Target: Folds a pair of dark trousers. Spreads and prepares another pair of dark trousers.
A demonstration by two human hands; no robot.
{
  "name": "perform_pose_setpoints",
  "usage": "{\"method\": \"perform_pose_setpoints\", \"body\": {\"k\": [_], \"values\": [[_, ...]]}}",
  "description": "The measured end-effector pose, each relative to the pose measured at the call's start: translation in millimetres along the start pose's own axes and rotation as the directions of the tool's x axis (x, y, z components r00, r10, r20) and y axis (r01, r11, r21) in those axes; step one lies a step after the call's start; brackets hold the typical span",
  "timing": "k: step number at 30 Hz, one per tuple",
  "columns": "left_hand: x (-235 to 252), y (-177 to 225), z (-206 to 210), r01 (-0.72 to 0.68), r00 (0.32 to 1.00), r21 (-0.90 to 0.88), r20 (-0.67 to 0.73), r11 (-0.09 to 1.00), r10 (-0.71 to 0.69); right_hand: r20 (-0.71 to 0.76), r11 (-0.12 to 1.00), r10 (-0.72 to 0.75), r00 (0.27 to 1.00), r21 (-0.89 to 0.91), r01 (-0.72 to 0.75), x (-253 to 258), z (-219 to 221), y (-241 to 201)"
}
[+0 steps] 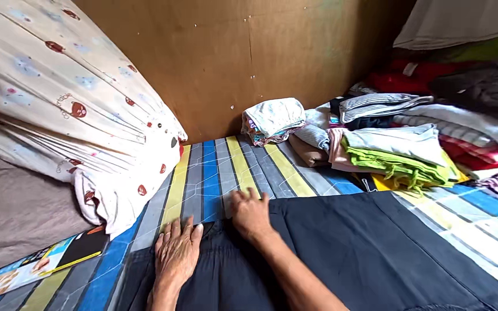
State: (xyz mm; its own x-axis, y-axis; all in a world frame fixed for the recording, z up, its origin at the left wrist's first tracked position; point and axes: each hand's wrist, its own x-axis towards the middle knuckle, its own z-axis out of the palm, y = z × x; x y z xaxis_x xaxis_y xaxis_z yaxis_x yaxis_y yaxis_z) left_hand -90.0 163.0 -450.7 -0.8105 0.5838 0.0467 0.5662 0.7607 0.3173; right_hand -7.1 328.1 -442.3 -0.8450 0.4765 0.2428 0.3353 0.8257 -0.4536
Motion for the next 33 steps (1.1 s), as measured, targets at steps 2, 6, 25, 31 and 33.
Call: {"method": "perform_pose_setpoints", "body": {"k": [2,6,25,31,33], "values": [[2,2,-3,0.043,0.998,0.033,0.042,0.999,-0.045,0.265,0.994,0.103,0.959,-0.001,-0.106,8,-29,27],[6,-6,-12,0.035,0.999,-0.115,0.022,0.993,-0.032,0.355,0.997,0.045,0.934,0.035,-0.062,13,-46,41],[3,5,-9,0.097,0.994,-0.033,0.057,0.995,-0.095,0.337,0.942,-0.305,0.891,0.243,0.230,-1,-24,-4],[5,10,-6,0.123,0.991,0.036,0.044,0.992,-0.125,0.328,0.912,-0.347,0.879,-0.101,0.398,-44,-13,-9],[4,9,-6,0.117,0.991,0.035,0.066,0.993,-0.119,0.368,0.931,-0.260,0.893,-0.151,0.333,-60,-14,-10]]}}
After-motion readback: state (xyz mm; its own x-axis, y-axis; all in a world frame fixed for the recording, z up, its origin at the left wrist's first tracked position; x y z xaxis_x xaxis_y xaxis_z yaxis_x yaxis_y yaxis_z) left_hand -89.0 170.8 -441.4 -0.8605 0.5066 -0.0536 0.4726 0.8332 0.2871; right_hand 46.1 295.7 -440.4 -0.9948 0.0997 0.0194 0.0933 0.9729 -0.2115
